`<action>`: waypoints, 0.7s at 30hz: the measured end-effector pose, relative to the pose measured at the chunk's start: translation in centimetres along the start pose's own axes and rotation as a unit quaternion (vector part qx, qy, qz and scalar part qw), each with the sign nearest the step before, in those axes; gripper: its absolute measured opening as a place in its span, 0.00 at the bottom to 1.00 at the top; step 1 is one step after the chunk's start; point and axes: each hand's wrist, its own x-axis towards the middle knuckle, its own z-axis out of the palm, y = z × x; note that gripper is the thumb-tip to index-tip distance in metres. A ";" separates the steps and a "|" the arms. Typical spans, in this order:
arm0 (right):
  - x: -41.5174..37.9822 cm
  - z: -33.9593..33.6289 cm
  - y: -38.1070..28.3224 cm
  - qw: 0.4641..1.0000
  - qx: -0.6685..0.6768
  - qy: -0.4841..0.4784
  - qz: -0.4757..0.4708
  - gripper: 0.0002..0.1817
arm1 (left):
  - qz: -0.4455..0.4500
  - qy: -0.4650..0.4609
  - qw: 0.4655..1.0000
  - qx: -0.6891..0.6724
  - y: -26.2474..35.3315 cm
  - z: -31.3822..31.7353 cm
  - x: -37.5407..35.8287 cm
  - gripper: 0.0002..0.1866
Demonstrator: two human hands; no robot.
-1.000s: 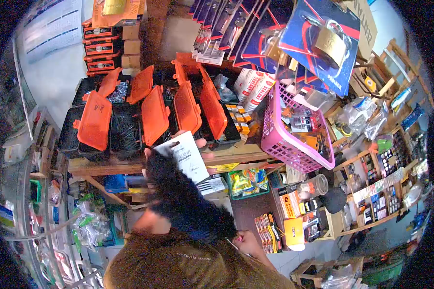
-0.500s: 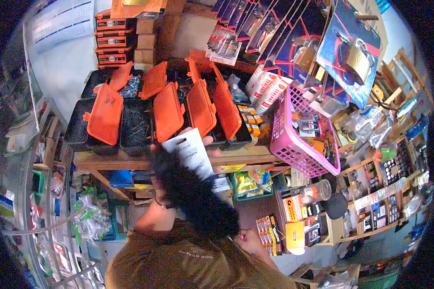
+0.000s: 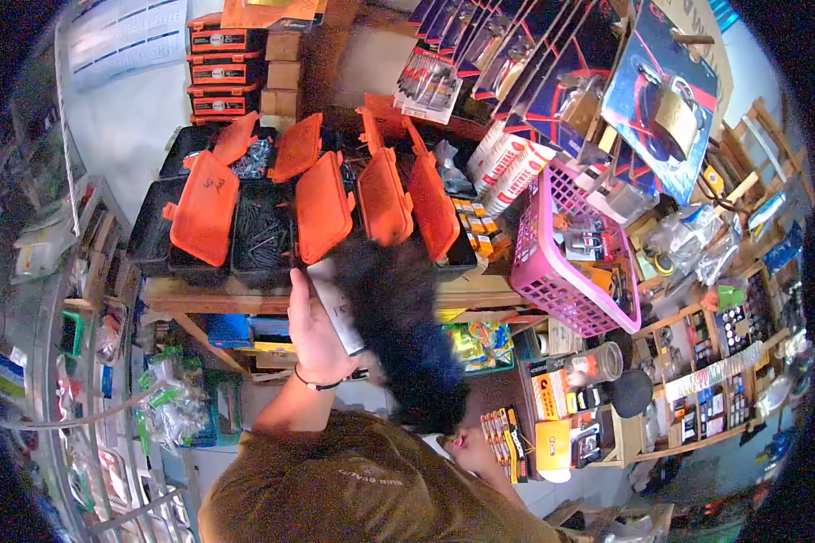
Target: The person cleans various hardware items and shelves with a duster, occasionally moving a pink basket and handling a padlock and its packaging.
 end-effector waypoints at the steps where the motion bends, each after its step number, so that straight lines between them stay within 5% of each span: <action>1: 0.0 0.3 0.5 1.000 0.002 0.003 0.000 0.09 | -0.026 0.077 0.992 0.098 -0.3 1.7 0.1 0.39; 3: 0.1 0.5 1.6 0.996 0.026 0.012 -0.089 0.10 | -0.067 -0.082 0.993 0.041 0.3 0.1 1.1 0.40; 5: 0.2 -0.1 1.4 0.999 0.035 0.013 -0.022 0.11 | -0.049 0.020 0.992 0.114 -0.1 1.4 0.1 0.41; 6: 0.4 -0.1 1.3 0.999 0.052 0.016 0.001 0.10 | 0.027 0.148 0.976 0.156 -0.6 2.2 0.2 0.40; 7: 0.5 0.0 1.2 0.997 0.070 0.020 0.023 0.10 | 0.046 0.163 0.978 0.125 -0.7 1.9 0.3 0.38; 10: -0.1 0.3 1.3 0.996 0.029 0.019 -0.079 0.11 | -0.016 0.014 0.992 0.128 -1.0 2.4 0.3 0.36; 12: -0.2 0.2 1.1 0.987 0.112 0.046 -0.105 0.11 | 0.029 0.104 0.977 0.184 -1.1 2.7 0.2 0.35; 13: 0.1 -0.2 2.5 0.996 0.062 0.052 -0.044 0.11 | 0.053 0.150 0.964 0.212 -1.1 2.8 0.0 0.35; 14: 0.3 -0.5 3.3 0.993 0.094 0.066 -0.029 0.12 | 0.037 0.046 0.998 0.019 0.4 0.3 -0.5 0.35; 15: 0.5 -0.8 3.5 0.989 0.127 0.081 -0.013 0.13 | 0.032 0.111 0.962 0.248 -0.2 2.8 -0.1 0.35; 18: -1.1 -5.9 -2.3 0.972 0.205 0.082 0.076 0.17 | 0.037 0.087 0.951 0.295 1.0 2.4 -0.8 0.37; 19: 1.1 -4.9 2.2 0.968 0.227 0.104 -0.008 0.17 | 0.036 0.102 0.948 0.300 1.2 2.7 -1.0 0.37; 21: 1.8 -7.0 0.3 0.964 0.239 0.114 -0.040 0.13 | 0.044 0.116 0.950 0.287 1.9 2.3 -1.7 0.36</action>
